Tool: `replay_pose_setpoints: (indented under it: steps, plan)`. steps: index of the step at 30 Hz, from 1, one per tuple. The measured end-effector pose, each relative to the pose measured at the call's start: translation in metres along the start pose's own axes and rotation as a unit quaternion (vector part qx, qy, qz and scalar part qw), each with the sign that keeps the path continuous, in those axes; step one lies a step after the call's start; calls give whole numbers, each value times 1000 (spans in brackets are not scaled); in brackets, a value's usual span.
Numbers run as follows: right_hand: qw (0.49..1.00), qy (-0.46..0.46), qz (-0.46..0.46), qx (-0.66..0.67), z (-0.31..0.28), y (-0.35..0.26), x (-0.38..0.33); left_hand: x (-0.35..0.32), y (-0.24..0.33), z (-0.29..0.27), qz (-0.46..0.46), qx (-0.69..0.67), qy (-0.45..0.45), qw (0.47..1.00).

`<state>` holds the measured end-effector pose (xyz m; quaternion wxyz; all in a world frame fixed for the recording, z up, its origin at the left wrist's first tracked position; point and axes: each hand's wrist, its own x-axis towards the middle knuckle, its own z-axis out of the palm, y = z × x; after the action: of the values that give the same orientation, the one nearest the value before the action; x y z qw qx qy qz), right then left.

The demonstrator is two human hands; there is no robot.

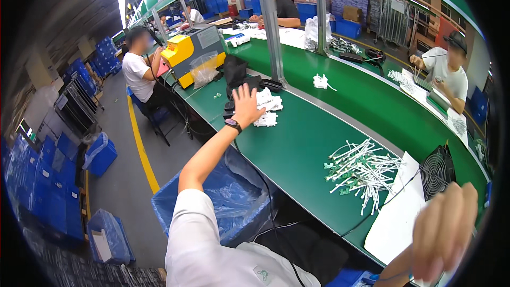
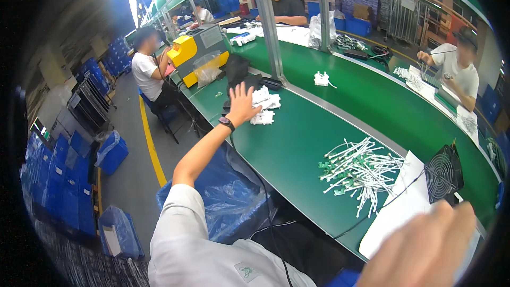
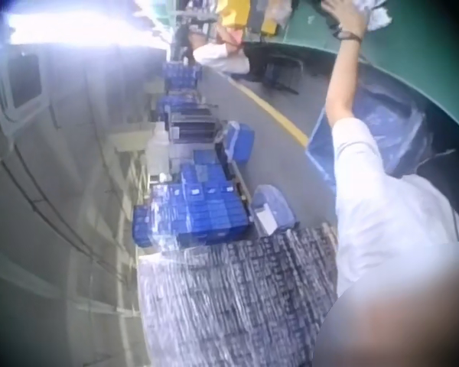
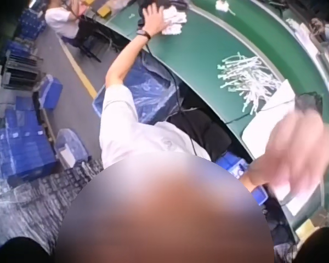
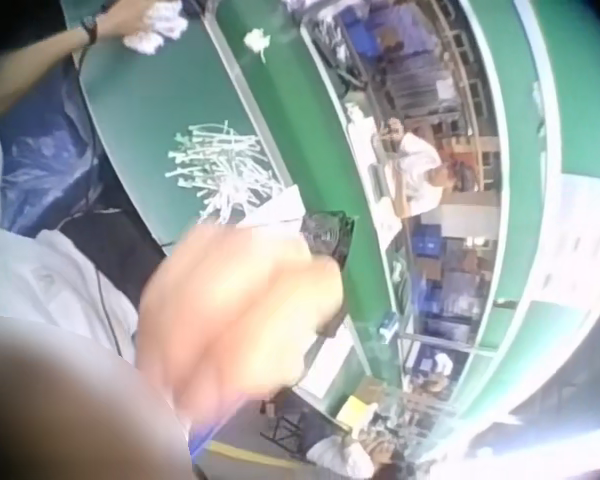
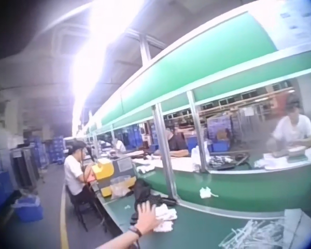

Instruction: Soldering components onto small circuit boards on an assembly line.

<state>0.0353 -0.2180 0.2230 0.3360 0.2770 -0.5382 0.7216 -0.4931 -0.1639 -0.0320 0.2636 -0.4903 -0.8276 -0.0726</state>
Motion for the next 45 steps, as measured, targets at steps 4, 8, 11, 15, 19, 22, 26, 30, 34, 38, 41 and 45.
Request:
replay_pose_setpoints:
  steps: [4, 8, 11, 15, 19, 22, 26, 30, 34, 38, 41, 45]
  plan:
    - [970, 147, 108, -163, -39, 21, -22, -13, -10, 17, -84, -114, -87, 986]
    - [900, 262, 250, -244, -90, 69, -45, -22, 1, 19, -49, -132, -72, 987]
    - [862, 302, 302, -272, -131, 98, -65, -14, 13, 23, -17, -88, 14, 996]
    - [801, 303, 303, -418, -184, 128, -86, 21, 12, 36, 24, -99, 32, 994]
    - [604, 134, 233, -750, -219, 136, -102, 42, 3, 47, -22, -202, -91, 975]
    - [625, 44, 236, -743, -234, 148, -104, 46, 2, 45, -23, -213, -79, 974]
    - [625, -38, 231, -744, -237, 182, -107, 39, 9, 34, -37, -214, -19, 976]
    - [558, -47, 214, -801, -233, 209, -107, 34, 18, 27, -19, -244, 61, 968]
    - [556, -55, 243, -793, -236, 208, -104, 30, 27, 25, 7, -284, 76, 956]
    - [636, -22, 245, -731, -241, 195, -107, 28, 36, 12, -29, -320, 75, 944]
    - [634, -44, 273, -722, -238, 188, -107, 26, 49, -8, -55, -345, 112, 930]
    - [652, -3, 176, -738, -230, 178, -98, 10, 89, -33, -18, -439, 137, 888]
